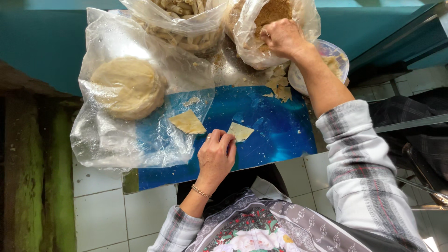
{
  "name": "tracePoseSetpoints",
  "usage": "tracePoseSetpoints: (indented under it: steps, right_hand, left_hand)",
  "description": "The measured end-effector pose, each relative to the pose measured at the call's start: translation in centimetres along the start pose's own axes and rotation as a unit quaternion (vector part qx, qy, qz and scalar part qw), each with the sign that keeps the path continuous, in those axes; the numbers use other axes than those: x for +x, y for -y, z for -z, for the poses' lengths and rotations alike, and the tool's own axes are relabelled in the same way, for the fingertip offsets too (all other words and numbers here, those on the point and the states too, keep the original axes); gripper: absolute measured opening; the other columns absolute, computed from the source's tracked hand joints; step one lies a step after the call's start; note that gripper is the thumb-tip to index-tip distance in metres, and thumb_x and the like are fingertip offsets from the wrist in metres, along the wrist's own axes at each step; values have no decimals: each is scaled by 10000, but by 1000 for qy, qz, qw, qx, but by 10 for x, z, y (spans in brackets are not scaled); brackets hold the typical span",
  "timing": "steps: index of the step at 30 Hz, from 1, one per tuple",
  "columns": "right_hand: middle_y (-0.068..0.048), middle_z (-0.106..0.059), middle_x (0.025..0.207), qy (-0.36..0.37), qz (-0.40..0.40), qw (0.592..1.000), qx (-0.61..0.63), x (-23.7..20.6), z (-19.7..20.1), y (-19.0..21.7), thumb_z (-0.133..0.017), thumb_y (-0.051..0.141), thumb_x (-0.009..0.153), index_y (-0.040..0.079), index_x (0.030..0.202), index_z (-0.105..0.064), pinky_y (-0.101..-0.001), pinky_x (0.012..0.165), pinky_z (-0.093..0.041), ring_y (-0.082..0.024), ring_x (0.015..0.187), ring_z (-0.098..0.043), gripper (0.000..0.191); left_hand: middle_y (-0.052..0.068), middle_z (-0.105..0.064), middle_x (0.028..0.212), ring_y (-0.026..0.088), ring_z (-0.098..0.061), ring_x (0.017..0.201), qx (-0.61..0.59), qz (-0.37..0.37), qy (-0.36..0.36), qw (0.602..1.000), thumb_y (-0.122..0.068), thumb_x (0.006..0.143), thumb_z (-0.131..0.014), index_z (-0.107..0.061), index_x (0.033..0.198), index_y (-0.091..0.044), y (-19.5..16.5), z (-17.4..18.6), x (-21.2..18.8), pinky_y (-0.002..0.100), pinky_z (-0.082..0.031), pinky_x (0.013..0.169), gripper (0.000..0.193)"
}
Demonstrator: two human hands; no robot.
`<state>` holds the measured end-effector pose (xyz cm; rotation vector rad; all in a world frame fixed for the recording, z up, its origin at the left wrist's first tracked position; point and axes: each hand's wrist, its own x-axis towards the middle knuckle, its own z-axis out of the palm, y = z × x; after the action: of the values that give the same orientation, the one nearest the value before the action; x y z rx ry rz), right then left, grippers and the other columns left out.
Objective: The person sits at a metal work table and folds thin triangular dough sheets one at a time, pinching the edges closed with both hands and placing each folded piece onto a growing stack on the blue board. They occasionally reach into a plastic container of dough pieces to get the next sheet.
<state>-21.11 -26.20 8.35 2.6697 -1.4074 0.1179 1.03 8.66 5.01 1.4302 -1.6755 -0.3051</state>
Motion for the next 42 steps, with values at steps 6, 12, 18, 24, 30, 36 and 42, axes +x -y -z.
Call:
tracePoseSetpoints:
  steps: [6,12,18,24,30,36,42]
  right_hand:
    - [-81,-771,902,-104,-128,976,140,-34,12,-17,-639,195,1052,133,1096,-803,-375,753,-577,-193,767,-717,180]
    - [-29,-733,863,-120,-117,888,428,-92,50,1,-644,99,1037,57,1076,-758,-248,692,-549,-72,763,-691,127]
    - [-28,-701,830,-29,-71,870,487,-168,47,95,-651,93,1003,47,1046,-757,-255,661,-514,-87,756,-643,124]
    - [-75,-733,990,-167,92,945,267,-202,36,154,-698,77,936,72,1054,-718,-350,767,-539,-270,895,-680,119]
    - [-6,-692,944,-229,161,957,71,-218,40,165,-734,83,839,95,1165,-736,-333,625,-471,-186,779,-622,326]
    - [18,-678,1013,-282,232,931,-10,-225,59,169,-781,112,868,92,1191,-723,-278,630,-424,-119,775,-596,329]
    - [11,-674,1004,-345,185,920,9,-204,68,133,-803,91,964,117,1120,-735,-303,628,-402,-128,777,-593,172]
  left_hand:
    - [65,-659,944,259,-668,743,-55,52,-6,997,-68,865,-720,-695,947,-79,1,4,2,365,-523,607,86]
    - [59,-681,965,196,-649,659,-91,94,-3,991,-49,883,-697,-714,1006,-78,7,4,3,315,-532,575,128]
    - [83,-660,1009,205,-656,695,-110,67,-14,992,-19,901,-686,-724,1078,-93,14,8,5,319,-539,607,196]
    - [79,-628,1038,278,-642,887,40,-84,11,996,-23,823,-729,-718,1093,-111,12,15,9,393,-524,731,284]
    - [90,-604,977,277,-621,864,101,-109,43,988,-27,768,-749,-727,1023,-106,12,12,9,398,-496,689,268]
    - [97,-633,1007,292,-648,883,27,-1,-20,999,-17,847,-719,-718,1037,-101,17,11,-1,405,-534,732,209]
    - [120,-621,1001,310,-649,913,69,12,-31,997,-46,894,-704,-701,1064,-61,15,7,-2,406,-543,763,170]
